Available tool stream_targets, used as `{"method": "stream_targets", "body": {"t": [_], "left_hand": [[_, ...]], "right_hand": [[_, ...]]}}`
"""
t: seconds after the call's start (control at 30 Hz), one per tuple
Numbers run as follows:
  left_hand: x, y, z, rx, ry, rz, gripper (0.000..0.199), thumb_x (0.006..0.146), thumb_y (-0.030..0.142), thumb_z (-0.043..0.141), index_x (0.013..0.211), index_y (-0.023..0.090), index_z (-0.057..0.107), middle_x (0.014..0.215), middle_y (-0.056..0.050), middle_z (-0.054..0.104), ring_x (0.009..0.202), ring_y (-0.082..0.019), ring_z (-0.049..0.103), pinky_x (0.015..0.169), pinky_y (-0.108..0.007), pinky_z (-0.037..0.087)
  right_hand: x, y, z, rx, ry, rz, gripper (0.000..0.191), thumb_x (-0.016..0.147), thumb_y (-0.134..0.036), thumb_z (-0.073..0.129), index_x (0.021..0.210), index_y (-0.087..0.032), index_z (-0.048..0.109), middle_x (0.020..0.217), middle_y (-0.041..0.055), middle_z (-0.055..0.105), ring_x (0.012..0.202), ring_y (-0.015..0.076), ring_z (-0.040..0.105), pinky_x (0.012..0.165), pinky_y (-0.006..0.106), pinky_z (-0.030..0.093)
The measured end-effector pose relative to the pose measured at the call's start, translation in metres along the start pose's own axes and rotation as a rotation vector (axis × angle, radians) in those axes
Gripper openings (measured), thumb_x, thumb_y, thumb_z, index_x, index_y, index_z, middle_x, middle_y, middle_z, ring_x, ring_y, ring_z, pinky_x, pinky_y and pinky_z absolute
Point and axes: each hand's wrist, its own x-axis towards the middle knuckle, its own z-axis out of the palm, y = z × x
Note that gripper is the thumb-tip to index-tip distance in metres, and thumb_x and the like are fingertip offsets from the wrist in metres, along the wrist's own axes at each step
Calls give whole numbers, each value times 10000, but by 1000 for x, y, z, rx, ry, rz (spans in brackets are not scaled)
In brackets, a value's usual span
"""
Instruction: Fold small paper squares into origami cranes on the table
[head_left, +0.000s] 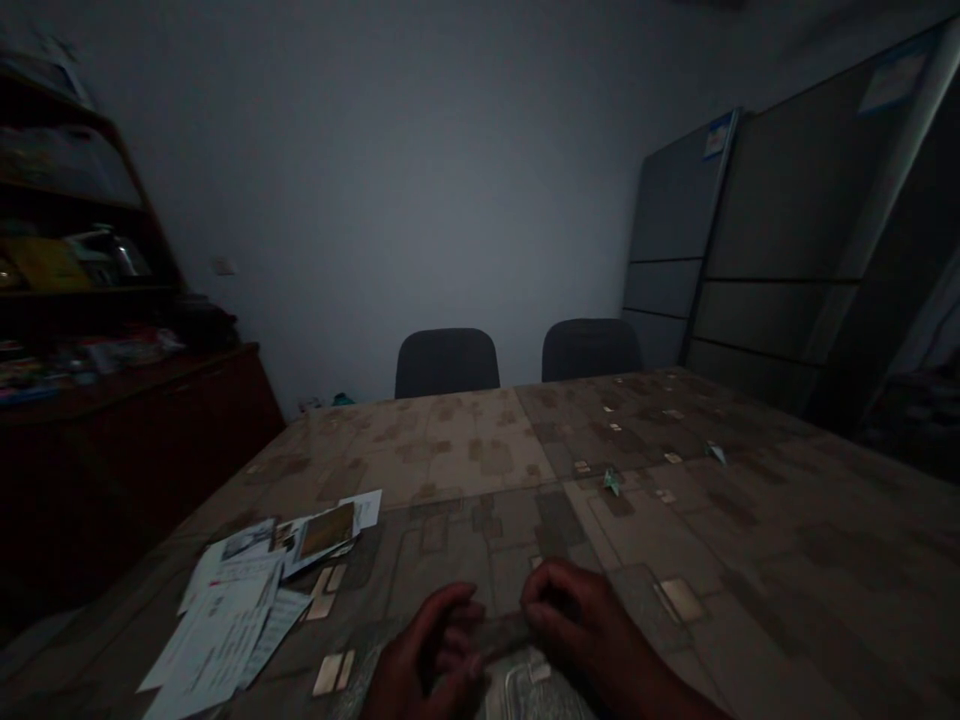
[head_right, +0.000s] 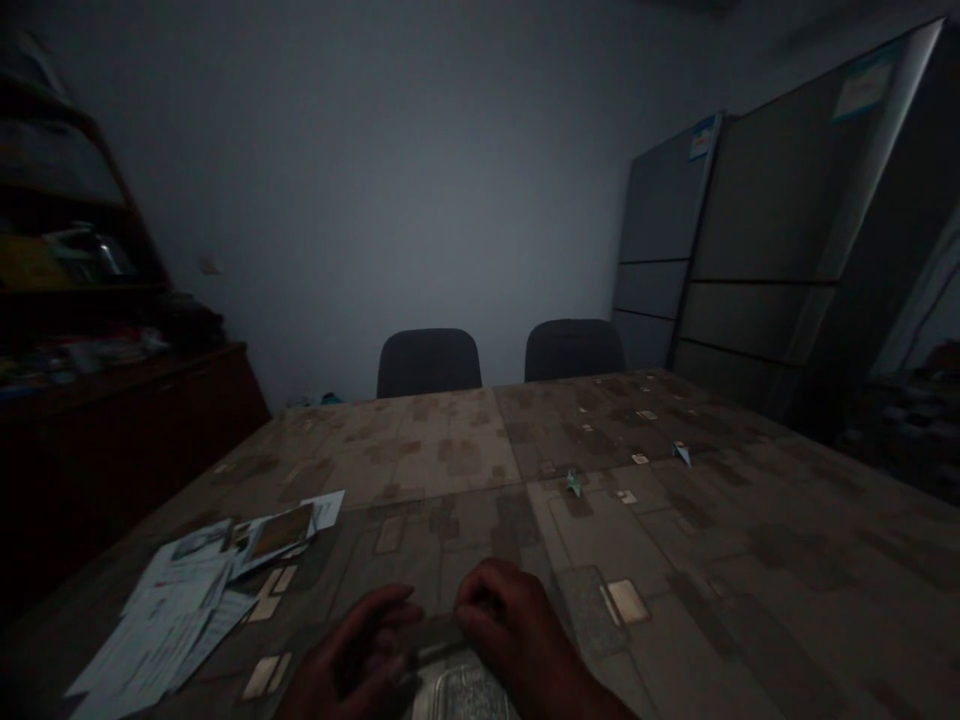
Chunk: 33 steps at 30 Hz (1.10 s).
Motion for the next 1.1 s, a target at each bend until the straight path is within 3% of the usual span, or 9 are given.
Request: {"method": "stream_targets", "body": {"t": [0.07,0.2,0.3,0.43,0.57,0.8,0.93,1.03,1.1], "left_hand": [[7,8,12,-183,6,-107,341,655,355,782,931,194,665,661,-9,705,557,-160,658,535,-231,504],[19,15,31,-410,17,-238,356,588,422,828,669,171,589,451,34,631,376,-92,551,429,-187,425],[25,13,39,-433,64,-318,413,535,439,855,627,167,558,434,0,666,377,-107,575,420,-189,444],[27,5,40,-430,144,-393,457,454,428,890,625,164,558,472,-4,694,454,-146,649,491,-228,515],[26,0,36,-463,95,-357,435,495,424,877,597,169,540,481,-12,699,443,-121,624,484,-197,476],[22,5,35,-407,34,-328,359,606,410,819,678,160,570,489,-37,703,424,-128,607,463,-207,457],[21,10,37,-356,45,-292,409,656,393,785,912,145,584,494,-30,696,413,-137,600,446,-215,455],[20,11,38,-422,72,-261,615,627,350,806,1140,171,516,687,-62,743,501,-176,649,452,-241,478],[19,9,39,-473,68,-277,636,578,299,832,1133,188,542,803,-78,745,590,-198,672,482,-252,498]], "right_hand": [[2,-4,-2,58,21,61,71,767,-196,557,725,-159,600,662,-12,533,637,144,492,585,244,354],[5,-4,-6,186,100,134,123,771,-271,567,774,-152,597,673,-5,538,647,149,494,582,246,359],[3,4,-8,274,191,206,191,776,-337,564,842,-158,575,671,-9,536,614,145,486,554,244,354],[-2,12,-6,262,225,272,188,665,-308,644,756,-168,560,611,-38,481,562,127,439,533,236,321],[-4,12,-2,231,230,257,145,647,-280,644,680,-176,549,603,-38,475,578,133,442,556,243,328],[-6,13,-3,294,179,240,171,701,-296,637,776,-175,542,641,-37,513,598,129,480,578,237,347],[-5,13,-2,325,148,269,184,722,-300,621,819,-165,542,629,-20,570,596,136,510,593,248,356],[-5,14,-2,343,170,263,217,709,-298,633,852,-161,547,619,-27,567,585,137,510,585,250,352],[-5,15,-2,342,182,245,225,715,-289,634,880,-159,553,615,-35,556,583,136,507,583,250,350]]}}
